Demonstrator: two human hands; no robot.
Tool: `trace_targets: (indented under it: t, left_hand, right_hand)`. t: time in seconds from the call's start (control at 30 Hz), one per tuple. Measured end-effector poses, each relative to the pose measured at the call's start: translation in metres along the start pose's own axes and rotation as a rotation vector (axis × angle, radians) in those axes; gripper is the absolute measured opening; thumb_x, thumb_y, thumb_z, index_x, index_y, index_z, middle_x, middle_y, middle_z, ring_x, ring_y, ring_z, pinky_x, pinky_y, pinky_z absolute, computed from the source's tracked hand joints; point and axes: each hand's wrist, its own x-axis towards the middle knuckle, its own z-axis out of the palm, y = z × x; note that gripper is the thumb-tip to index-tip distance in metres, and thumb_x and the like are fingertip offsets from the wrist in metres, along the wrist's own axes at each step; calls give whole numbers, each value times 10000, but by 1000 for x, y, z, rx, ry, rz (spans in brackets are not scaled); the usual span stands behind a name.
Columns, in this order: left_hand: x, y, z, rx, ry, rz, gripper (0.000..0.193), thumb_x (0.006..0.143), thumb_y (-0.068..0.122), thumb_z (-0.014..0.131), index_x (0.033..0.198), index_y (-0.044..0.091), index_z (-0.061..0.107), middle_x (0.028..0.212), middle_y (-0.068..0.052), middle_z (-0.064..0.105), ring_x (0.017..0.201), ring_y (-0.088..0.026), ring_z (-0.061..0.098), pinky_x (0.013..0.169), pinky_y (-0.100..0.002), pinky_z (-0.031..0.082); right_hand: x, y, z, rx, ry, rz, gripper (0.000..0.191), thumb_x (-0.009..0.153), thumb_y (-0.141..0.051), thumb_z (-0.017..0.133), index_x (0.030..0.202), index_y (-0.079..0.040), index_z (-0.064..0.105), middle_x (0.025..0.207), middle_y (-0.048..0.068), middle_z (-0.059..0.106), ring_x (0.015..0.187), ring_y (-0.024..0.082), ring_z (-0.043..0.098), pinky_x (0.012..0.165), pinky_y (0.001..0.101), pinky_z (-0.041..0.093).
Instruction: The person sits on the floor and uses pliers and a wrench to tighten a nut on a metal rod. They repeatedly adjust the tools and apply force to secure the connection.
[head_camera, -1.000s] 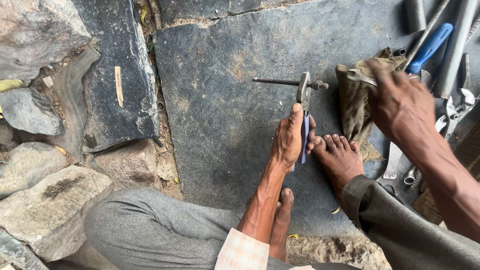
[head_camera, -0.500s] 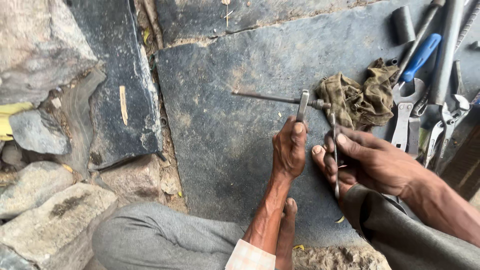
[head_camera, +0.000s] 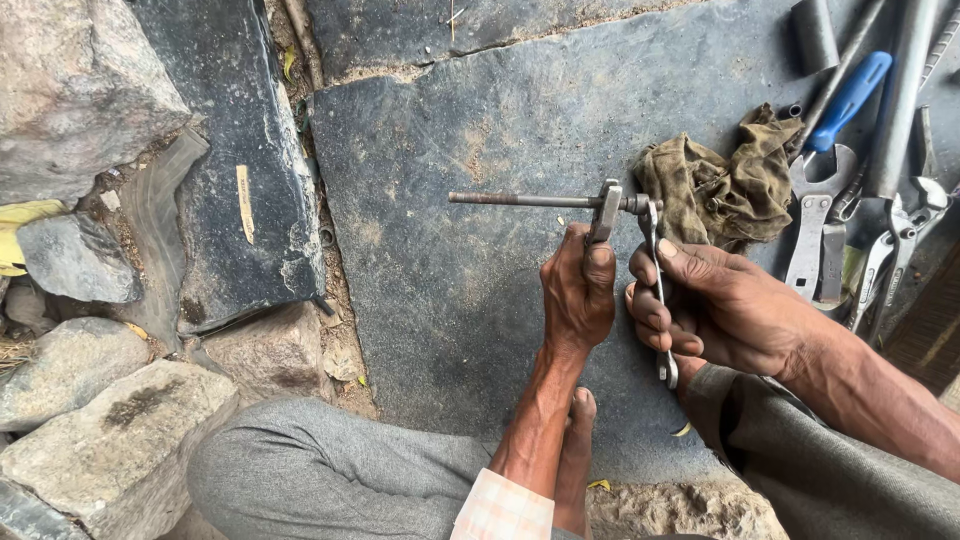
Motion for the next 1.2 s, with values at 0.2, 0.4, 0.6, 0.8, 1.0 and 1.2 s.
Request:
trace_targets:
  t: [0.2, 0.4, 0.6, 0.8, 1.0, 1.2]
  left_hand:
    - [2, 9, -2, -10, 28, 64, 640, 1127, 650, 269, 1001, 81, 532, 735, -55, 492, 643, -187, 571, 567, -404, 443]
    - [0, 15, -12, -133, -157, -125, 716, 1055, 727, 234, 953, 94, 553, 618, -37, 504, 536, -186, 574, 502, -409, 418]
    - [3, -3, -6, 22, -354, -274, 760, 969, 759, 262, 906, 76, 590, 587, -37, 542, 534, -176, 618, 440, -404, 465]
    - [3, -6, 0, 19, -325, -391, 823, 972, 789, 197, 866, 91, 619, 630, -18, 495, 562, -145, 541, 451, -360, 420]
    - [4, 15, -7, -398, -334, -564, 752, 970, 775, 315, 792, 82, 548, 617, 4, 518, 537, -101, 493, 478, -280, 408]
    - [1, 13, -2, -426, -365, -551, 740, 1000, 753, 310, 783, 84, 541, 594, 17, 487, 525, -93, 483, 470, -292, 391]
  right_hand:
    - [4, -4, -2, 155, -174, -30, 317, 1086, -336, 503, 989, -42, 572, 756, 100, 603, 710, 215, 653, 451, 185, 477]
    - [8, -10, 30, -996, 345, 100, 213, 1011, -289, 504, 1148, -133, 554, 1031, 87, 615, 943, 263, 597, 712, 353, 499]
    - [29, 83, -34, -2333, 576, -121, 496, 900, -170, 584, 1370, -179, 426, 1476, 95, 505, 1375, 291, 470, 1060, 468, 403]
    - [27, 79, -22, -2329, 576, -109, 557, 860, -169, 608, 1383, -200, 420, 1471, 78, 502, 1373, 274, 458, 1062, 463, 398]
    - [-1, -30, 19, -1234, 446, 71, 316, 946, -324, 540, 1149, -83, 561, 1057, 117, 634, 980, 245, 578, 863, 415, 507]
    - [0, -22, -59, -586, 373, 37, 333, 975, -324, 541, 1082, -38, 673, 906, 85, 661, 808, 189, 608, 749, 350, 524]
